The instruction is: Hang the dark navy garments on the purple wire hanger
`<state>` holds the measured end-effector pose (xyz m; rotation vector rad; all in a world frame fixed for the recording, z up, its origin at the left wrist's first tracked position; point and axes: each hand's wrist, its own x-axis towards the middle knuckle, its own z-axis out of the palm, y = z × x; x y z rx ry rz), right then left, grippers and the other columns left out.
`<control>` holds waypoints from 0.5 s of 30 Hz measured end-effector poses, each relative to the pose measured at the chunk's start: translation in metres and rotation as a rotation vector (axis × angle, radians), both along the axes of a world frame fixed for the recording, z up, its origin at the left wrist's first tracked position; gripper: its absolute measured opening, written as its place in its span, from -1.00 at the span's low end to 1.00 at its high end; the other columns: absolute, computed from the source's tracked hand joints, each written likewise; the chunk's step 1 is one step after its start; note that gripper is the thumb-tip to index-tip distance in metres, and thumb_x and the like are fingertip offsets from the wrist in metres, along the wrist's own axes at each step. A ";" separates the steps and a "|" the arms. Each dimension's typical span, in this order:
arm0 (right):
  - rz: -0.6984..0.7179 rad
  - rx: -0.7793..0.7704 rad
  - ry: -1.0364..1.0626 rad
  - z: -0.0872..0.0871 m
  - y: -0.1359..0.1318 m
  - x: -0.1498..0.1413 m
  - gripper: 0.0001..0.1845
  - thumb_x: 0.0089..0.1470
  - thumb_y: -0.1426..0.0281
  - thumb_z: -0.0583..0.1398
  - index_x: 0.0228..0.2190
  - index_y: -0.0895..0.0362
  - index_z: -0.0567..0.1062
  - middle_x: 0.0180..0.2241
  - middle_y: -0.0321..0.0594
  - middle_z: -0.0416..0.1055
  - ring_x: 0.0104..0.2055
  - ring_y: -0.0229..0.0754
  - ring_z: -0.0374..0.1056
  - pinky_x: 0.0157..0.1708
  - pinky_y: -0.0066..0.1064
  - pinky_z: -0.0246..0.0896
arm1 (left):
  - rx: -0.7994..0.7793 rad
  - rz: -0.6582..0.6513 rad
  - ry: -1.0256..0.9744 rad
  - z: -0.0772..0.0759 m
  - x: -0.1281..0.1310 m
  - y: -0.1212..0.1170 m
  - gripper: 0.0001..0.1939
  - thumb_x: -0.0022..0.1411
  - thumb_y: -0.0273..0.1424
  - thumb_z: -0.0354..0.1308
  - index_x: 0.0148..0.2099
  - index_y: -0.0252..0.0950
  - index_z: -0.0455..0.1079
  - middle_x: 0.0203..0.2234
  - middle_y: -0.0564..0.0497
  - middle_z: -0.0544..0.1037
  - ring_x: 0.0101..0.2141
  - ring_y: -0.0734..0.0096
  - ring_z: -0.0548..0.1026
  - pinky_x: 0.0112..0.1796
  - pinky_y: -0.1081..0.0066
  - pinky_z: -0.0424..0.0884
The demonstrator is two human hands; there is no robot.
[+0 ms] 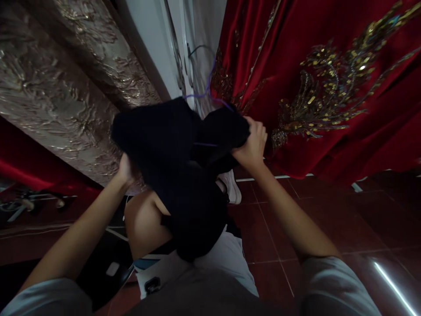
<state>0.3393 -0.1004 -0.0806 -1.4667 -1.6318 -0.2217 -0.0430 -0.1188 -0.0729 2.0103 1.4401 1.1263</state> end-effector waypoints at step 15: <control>0.184 -0.005 -0.267 0.080 -0.030 0.009 0.01 -0.22 0.39 0.31 0.32 0.07 0.25 0.22 0.01 0.24 0.26 0.29 0.10 0.25 0.21 0.06 | -0.129 0.173 -0.644 -0.055 0.064 -0.049 -0.31 0.17 -0.15 0.42 0.30 -0.12 0.35 0.28 -0.02 0.43 0.33 0.02 0.31 0.40 0.08 0.19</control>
